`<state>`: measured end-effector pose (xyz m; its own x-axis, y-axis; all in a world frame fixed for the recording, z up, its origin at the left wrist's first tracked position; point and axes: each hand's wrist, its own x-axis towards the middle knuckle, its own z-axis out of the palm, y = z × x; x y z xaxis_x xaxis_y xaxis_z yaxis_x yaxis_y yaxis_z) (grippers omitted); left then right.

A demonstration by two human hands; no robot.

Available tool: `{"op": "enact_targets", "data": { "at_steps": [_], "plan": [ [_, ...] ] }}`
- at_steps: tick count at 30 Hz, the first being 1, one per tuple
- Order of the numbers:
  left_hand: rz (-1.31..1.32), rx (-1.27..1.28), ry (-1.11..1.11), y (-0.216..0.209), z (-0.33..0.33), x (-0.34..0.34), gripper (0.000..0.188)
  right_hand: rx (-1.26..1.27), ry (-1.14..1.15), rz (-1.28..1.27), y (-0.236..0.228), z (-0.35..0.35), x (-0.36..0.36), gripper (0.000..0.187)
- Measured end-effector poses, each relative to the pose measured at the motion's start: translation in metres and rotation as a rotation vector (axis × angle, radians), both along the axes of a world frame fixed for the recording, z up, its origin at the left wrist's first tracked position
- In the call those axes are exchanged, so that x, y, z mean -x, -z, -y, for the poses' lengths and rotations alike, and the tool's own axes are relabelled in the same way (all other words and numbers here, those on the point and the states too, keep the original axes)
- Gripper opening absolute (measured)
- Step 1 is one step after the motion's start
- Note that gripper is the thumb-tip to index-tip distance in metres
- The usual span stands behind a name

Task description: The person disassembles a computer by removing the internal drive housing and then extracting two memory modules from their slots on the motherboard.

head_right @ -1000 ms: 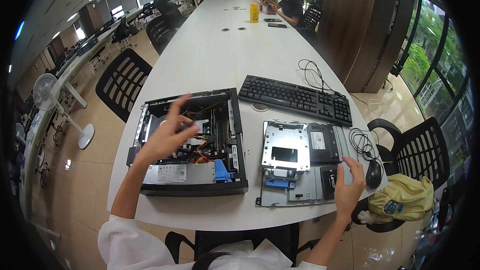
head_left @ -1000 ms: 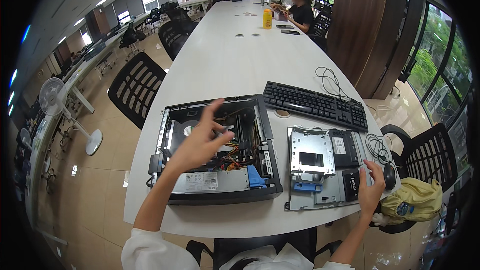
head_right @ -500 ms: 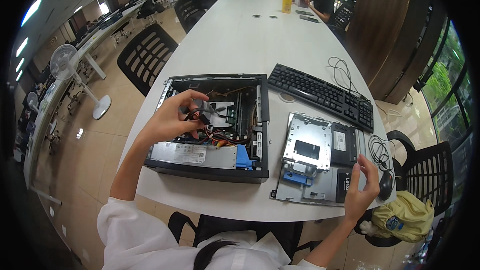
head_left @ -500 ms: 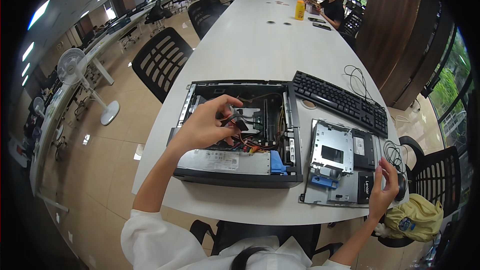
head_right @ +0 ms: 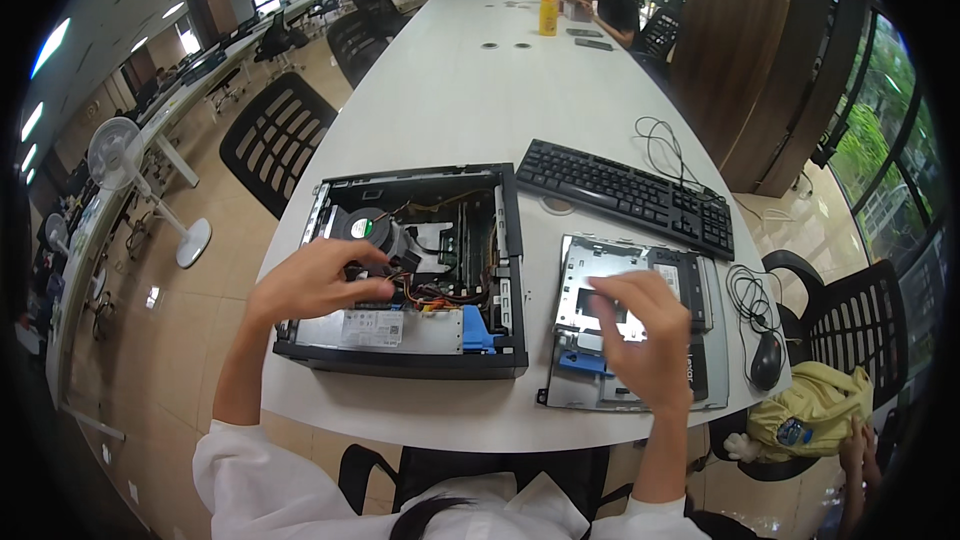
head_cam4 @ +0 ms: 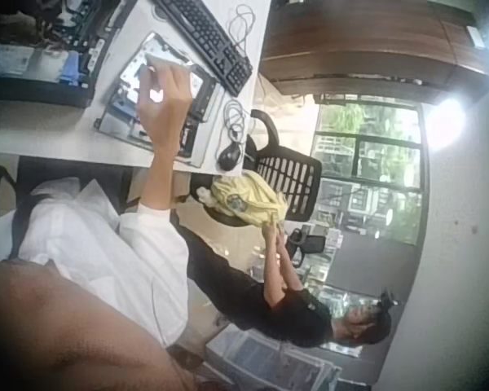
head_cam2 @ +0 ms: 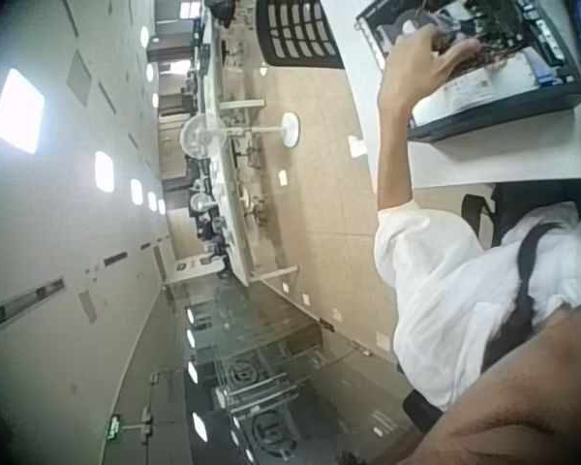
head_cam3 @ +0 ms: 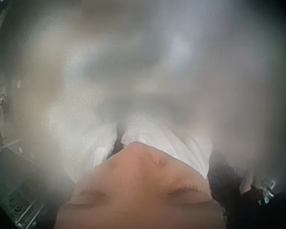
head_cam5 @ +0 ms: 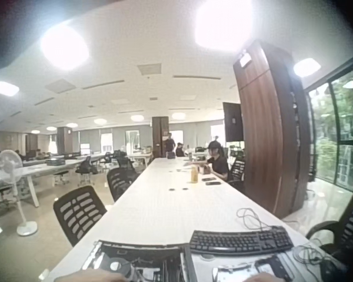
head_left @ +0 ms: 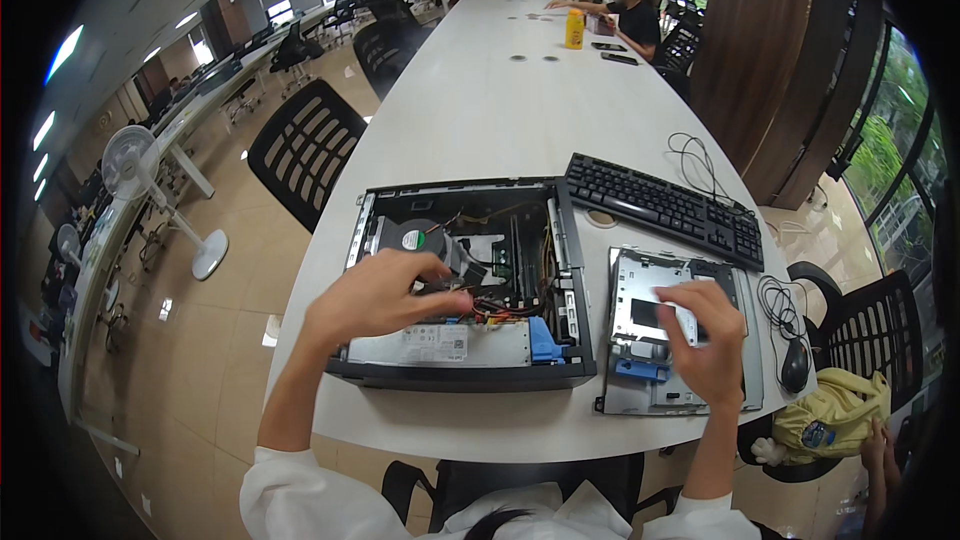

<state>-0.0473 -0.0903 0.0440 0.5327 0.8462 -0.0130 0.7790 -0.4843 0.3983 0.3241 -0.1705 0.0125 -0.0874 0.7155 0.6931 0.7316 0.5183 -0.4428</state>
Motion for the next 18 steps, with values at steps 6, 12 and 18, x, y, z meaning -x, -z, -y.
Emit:
{"op": "enact_targets", "data": {
  "at_steps": [6,12,18],
  "plan": [
    [0.164,-0.428,-0.074,0.012,-0.054,-0.043,0.031,0.106,-0.241,0.133,-0.010,-0.051,0.049,0.015],
    [0.392,0.145,0.358,0.028,-0.076,-0.058,0.033,0.248,-0.345,0.444,-0.003,-0.079,0.072,0.018],
    [0.208,0.203,0.260,0.037,-0.070,-0.056,0.028,0.317,-0.380,0.631,0.014,-0.086,0.090,0.037]
  ]
}}
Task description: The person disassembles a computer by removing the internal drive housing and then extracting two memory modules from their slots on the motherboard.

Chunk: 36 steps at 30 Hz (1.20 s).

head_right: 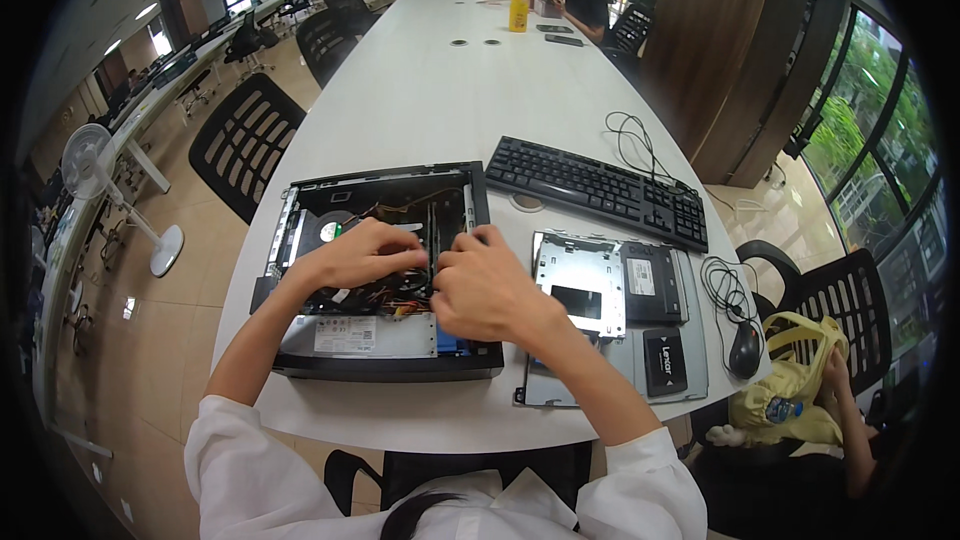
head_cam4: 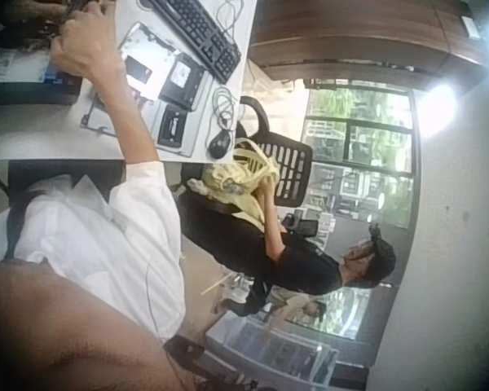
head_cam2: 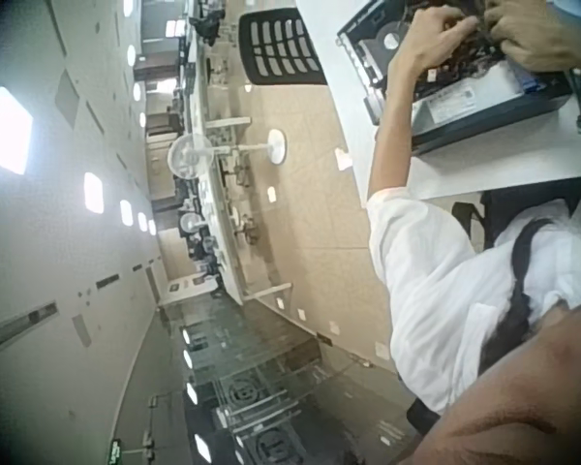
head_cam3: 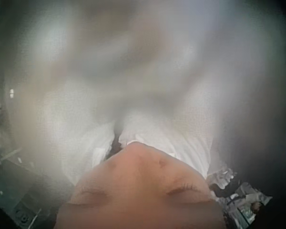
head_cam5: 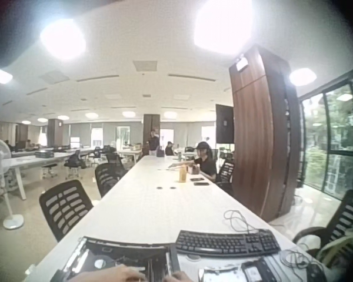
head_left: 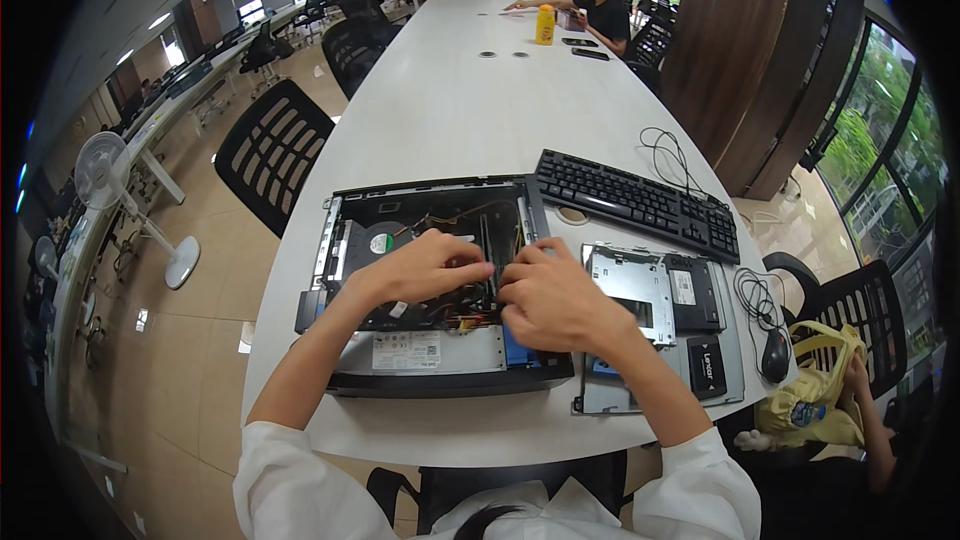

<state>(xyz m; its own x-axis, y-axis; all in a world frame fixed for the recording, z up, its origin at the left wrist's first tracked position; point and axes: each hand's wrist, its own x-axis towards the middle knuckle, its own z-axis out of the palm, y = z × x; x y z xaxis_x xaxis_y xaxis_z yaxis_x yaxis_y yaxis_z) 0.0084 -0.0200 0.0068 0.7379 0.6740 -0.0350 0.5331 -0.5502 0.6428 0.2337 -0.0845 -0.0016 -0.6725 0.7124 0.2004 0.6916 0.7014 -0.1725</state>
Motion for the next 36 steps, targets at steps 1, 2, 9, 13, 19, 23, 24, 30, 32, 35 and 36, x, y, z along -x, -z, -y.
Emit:
{"op": "enact_targets", "data": {
  "at_steps": [1,2,9,13,19,23,24,30,32,35,36],
  "plan": [
    [-0.118,-0.019,-0.036,0.000,-0.001,0.003,0.030,0.002,0.009,0.001,0.004,0.001,0.004,0.037],
    [-0.115,-0.017,-0.034,0.009,-0.003,0.004,0.031,-0.003,0.001,0.000,0.010,0.002,0.007,0.038],
    [-0.140,-0.037,0.004,0.019,-0.001,0.002,0.029,-0.032,0.035,-0.070,0.025,0.006,0.013,0.043],
    [-0.120,-0.107,0.031,0.025,0.003,0.008,0.033,-0.010,0.080,-0.074,0.021,0.005,0.014,0.042],
    [-0.204,-0.142,0.048,0.018,0.009,0.002,0.039,-0.009,0.074,-0.061,0.021,0.004,0.013,0.042],
    [-0.213,-0.095,0.048,0.022,0.008,0.002,0.040,-0.007,0.081,-0.039,0.022,0.003,0.014,0.042],
    [-0.203,-0.076,0.049,0.024,0.008,0.002,0.040,-0.006,0.081,-0.038,0.022,0.003,0.015,0.042],
    [-0.228,-0.084,0.034,0.033,0.007,0.004,0.037,0.014,0.069,0.002,0.020,0.003,0.016,0.042],
    [-0.202,-0.176,0.035,0.026,0.013,0.002,0.033,-0.079,0.034,-0.138,0.023,0.002,0.015,0.038],
    [-0.158,-0.369,0.018,0.022,0.013,0.001,0.025,-0.013,0.141,-0.490,0.018,-0.017,0.015,0.034],
    [-0.037,-0.487,-0.033,0.021,0.011,0.001,0.021,-0.182,0.163,-0.522,0.019,-0.029,0.015,0.032]
  ]
}}
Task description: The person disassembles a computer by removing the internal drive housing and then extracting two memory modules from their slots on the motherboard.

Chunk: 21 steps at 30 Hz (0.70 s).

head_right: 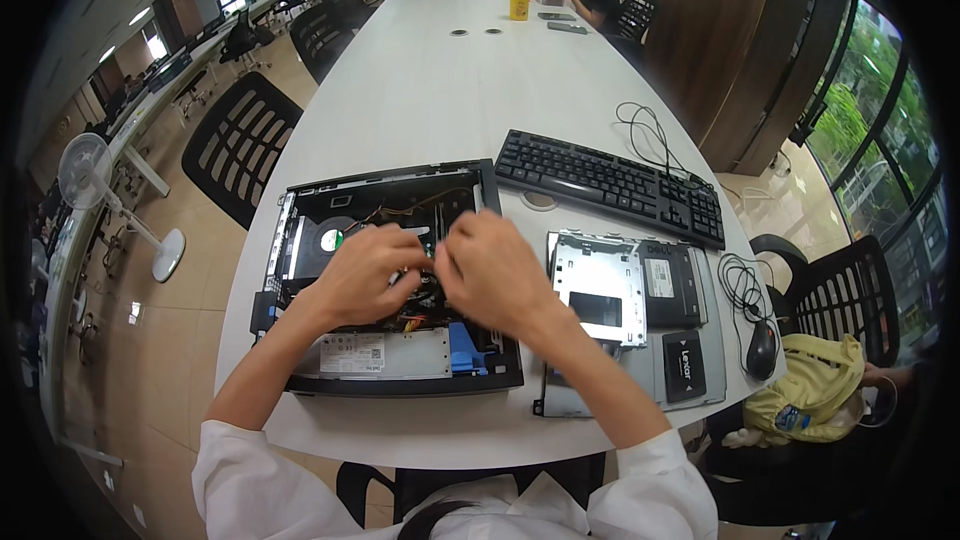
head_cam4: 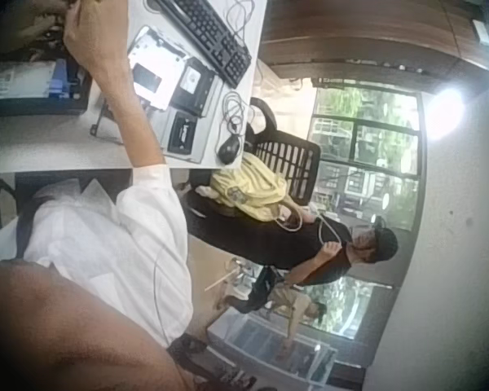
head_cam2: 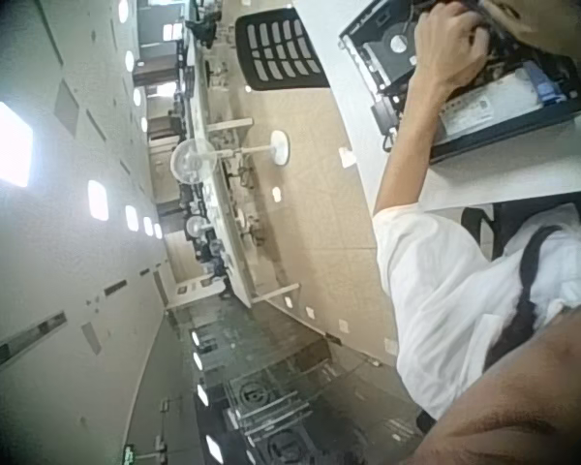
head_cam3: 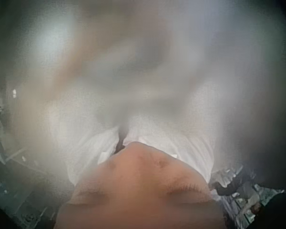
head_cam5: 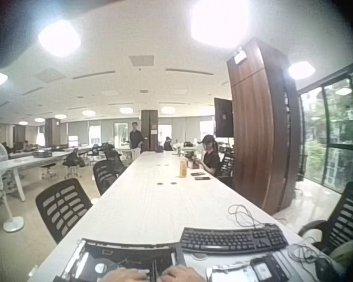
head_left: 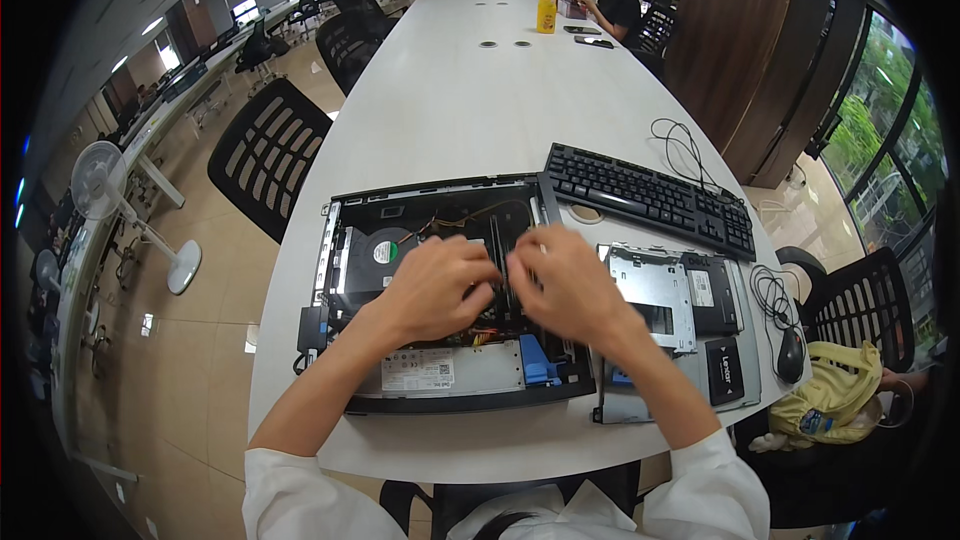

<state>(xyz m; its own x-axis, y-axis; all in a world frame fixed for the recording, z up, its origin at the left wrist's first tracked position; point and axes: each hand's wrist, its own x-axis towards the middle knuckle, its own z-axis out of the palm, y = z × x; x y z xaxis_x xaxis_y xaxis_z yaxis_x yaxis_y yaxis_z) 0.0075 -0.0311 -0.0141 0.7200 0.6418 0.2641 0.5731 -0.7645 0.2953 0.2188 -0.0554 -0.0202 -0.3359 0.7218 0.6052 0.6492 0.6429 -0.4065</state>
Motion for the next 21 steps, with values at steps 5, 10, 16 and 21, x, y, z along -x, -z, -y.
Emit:
{"op": "enact_targets", "data": {
  "at_steps": [5,10,16,21],
  "plan": [
    [0.172,-0.103,-0.138,-0.003,-0.005,0.001,0.019,0.363,-0.019,0.311,-0.014,-0.070,0.004,0.024],
    [-0.032,-0.012,-0.047,0.008,-0.003,0.001,0.038,0.498,-0.021,0.480,-0.008,-0.109,0.020,0.042],
    [-0.147,-0.009,-0.061,0.012,-0.003,-0.001,0.051,0.574,0.031,0.584,-0.018,-0.104,0.026,0.039],
    [-0.156,0.099,-0.072,0.010,-0.005,-0.002,0.052,0.571,0.029,0.613,-0.017,-0.106,0.023,0.041]
  ]
}}
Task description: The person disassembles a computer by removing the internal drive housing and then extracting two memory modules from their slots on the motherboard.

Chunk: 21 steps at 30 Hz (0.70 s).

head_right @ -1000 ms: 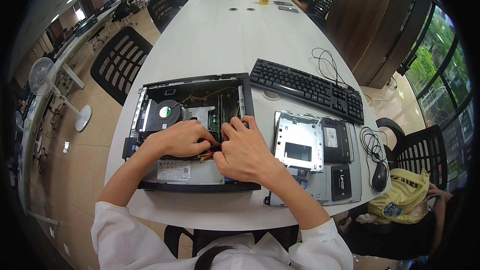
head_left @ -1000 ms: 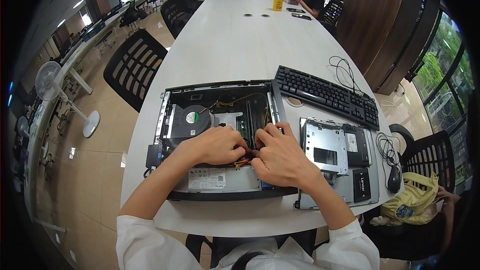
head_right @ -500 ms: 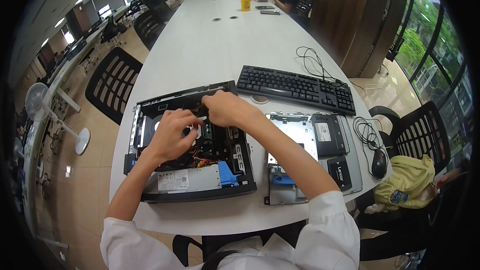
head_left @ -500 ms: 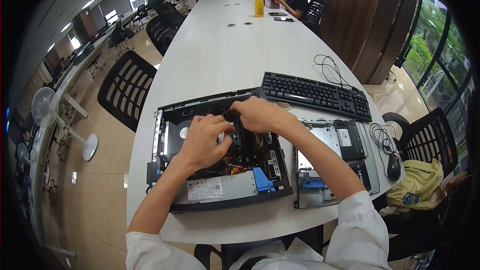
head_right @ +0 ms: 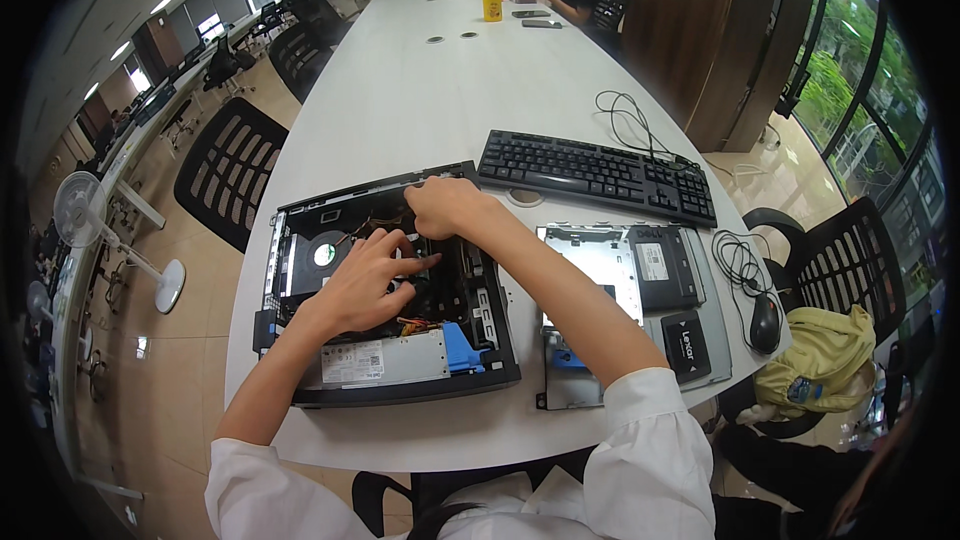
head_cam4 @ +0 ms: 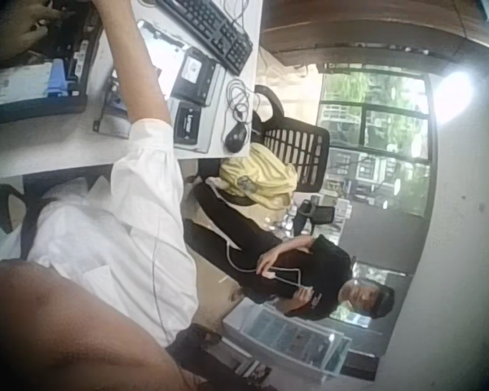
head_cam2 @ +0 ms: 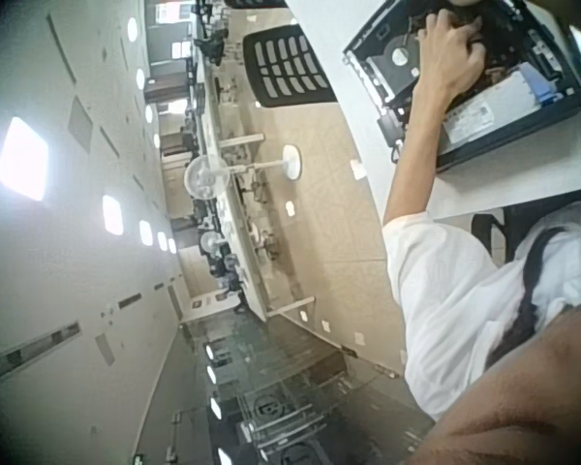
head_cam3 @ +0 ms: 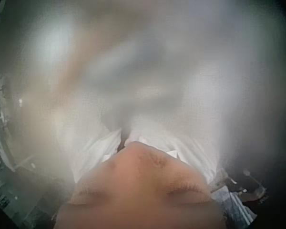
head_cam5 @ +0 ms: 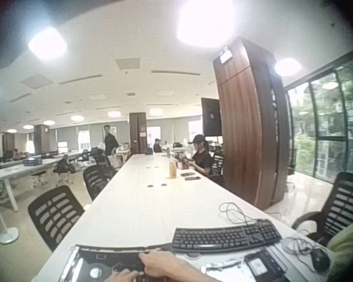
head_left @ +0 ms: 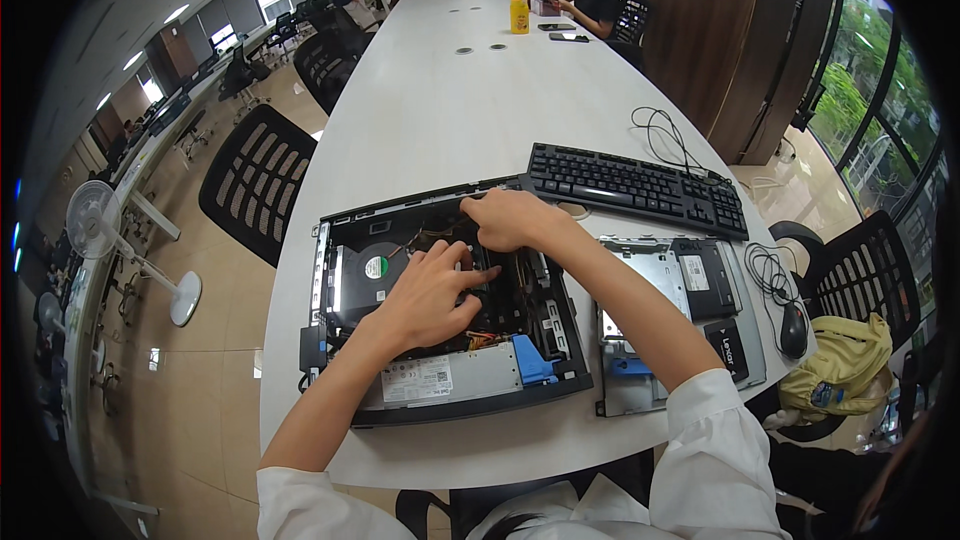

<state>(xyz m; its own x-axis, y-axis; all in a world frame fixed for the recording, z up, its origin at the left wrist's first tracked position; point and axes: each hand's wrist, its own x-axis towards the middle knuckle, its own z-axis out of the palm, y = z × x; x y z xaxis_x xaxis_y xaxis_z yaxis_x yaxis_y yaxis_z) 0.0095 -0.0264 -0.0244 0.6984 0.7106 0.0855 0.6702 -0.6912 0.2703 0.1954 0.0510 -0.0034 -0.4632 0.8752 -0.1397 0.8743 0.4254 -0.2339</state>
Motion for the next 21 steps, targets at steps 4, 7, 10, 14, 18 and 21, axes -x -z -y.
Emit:
{"op": "enact_targets", "data": {
  "at_steps": [4,7,10,14,18,21],
  "plan": [
    [-0.008,0.003,0.020,0.000,0.000,0.001,0.049,-0.102,-0.030,-0.031,0.014,-0.007,-0.003,0.038],
    [0.004,-0.030,0.033,0.005,-0.001,0.003,0.046,-0.163,-0.095,-0.060,0.026,-0.006,-0.004,0.036],
    [0.009,-0.023,0.026,-0.001,-0.002,0.000,0.042,-0.175,-0.059,-0.007,0.026,-0.008,-0.004,0.034],
    [0.040,-0.075,0.025,0.003,-0.003,0.000,0.038,-0.207,-0.093,-0.002,0.031,-0.008,-0.005,0.031],
    [0.174,-0.068,-0.047,0.006,-0.006,0.001,0.028,-0.279,-0.069,-0.167,0.032,-0.004,-0.004,0.024],
    [0.191,-0.017,-0.072,0.010,-0.009,0.000,0.026,-0.411,-0.051,-0.340,0.031,-0.002,-0.010,0.022]
  ]
}}
